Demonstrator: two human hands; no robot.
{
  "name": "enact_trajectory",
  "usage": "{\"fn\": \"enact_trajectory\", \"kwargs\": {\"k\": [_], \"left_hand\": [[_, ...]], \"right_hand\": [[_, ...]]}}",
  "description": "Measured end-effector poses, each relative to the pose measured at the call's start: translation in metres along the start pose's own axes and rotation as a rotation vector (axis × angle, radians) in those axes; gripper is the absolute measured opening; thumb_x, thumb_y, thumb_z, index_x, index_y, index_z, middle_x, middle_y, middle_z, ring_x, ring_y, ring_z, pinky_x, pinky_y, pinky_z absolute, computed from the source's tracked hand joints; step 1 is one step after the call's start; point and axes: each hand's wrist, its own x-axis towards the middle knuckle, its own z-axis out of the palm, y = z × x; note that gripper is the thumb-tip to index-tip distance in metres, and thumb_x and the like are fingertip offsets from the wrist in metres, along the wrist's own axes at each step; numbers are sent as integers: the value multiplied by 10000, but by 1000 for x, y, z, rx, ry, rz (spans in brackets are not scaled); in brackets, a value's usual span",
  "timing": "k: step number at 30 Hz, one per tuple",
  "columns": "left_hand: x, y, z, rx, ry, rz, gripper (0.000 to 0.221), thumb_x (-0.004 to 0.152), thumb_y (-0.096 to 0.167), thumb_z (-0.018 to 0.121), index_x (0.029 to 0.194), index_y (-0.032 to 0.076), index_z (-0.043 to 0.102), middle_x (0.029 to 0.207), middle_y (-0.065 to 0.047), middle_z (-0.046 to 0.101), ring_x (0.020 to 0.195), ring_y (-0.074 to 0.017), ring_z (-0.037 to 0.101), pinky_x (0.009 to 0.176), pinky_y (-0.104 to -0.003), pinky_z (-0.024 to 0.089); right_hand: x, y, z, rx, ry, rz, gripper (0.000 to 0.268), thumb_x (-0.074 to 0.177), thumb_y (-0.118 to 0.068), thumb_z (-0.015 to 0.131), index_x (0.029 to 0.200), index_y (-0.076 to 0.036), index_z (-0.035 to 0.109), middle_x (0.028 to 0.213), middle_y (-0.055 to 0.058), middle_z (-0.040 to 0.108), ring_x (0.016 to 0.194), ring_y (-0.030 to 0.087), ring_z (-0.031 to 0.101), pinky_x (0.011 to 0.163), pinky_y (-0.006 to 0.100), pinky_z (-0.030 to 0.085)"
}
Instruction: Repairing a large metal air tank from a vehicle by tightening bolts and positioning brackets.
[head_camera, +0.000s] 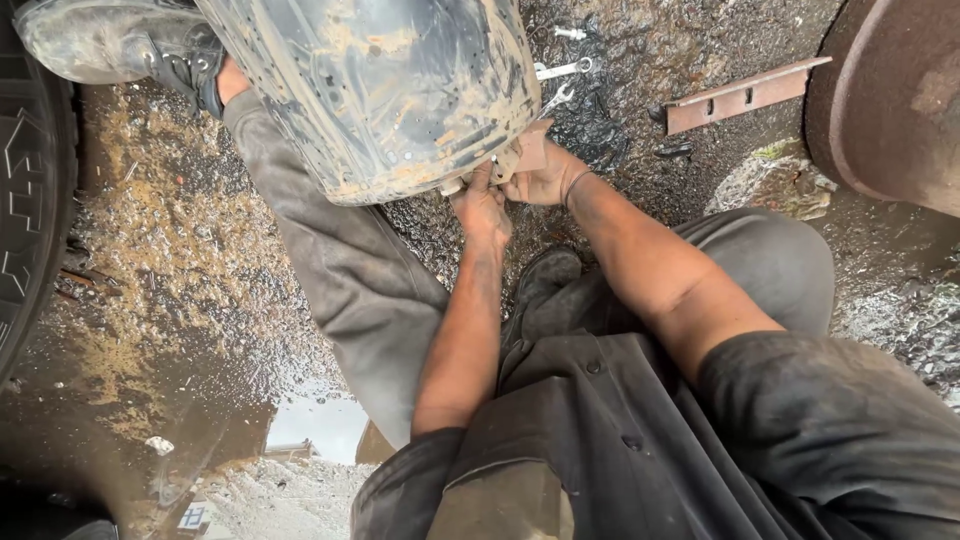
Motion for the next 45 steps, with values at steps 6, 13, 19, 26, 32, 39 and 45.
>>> {"fn": "enact_trajectory", "kwargs": {"k": [6,13,19,26,32,39,45], "left_hand": [[-3,4,1,11,-19,18,321,913,110,763,1185,69,598,888,-8,651,576,-40,484,455,-188,353],[7,-3,-6,26,-5,-13,236,912,104,773,1103,39,651,856,-25,674,565,-60,491,439,-213,322],[9,-12,-5,25,26,66,247,891,55,755,1117,36,658,899,-33,684,614,-85,556,445,-241,366],[13,-16,-1,-95,-43,153,325,861,34,769,1165,-7,662,1085,-95,735,921,-190,711,811,-336,580],[11,-15,-2,-64,-31,107,339,861,65,802,1166,-28,686,1110,-117,743,946,-207,705,821,-351,570],[4,-5,1,-42,-29,75,293,864,66,797,1126,-19,696,1081,-120,749,936,-210,716,828,-359,579],[0,1,5,-54,-11,26,274,864,76,791,1106,-15,701,1061,-119,752,922,-216,703,841,-372,565]], "right_hand": [[-4,2,-14,-297,-10,-40,234,1099,-351,642,1236,-164,673,1120,-29,727,984,107,667,785,275,520],[-12,-1,23,-117,26,10,293,963,-386,625,1110,-138,676,987,-2,751,858,134,719,674,296,583],[0,4,-7,-167,-39,-33,213,1033,-237,660,1211,-120,651,1094,5,733,942,132,701,761,282,571],[-8,0,27,-143,-28,-36,403,914,-205,757,1280,-100,623,1165,39,710,994,159,696,811,293,578],[-5,-2,0,-198,34,-30,420,937,-166,762,1326,-127,608,1224,21,703,1050,144,699,829,284,567],[-7,1,10,-104,67,-82,380,915,-183,750,1267,-119,620,1172,33,715,1017,154,713,835,286,580],[-1,-5,-8,-140,41,4,344,966,-225,743,1254,-74,634,1128,47,726,967,158,715,810,280,576]]}}
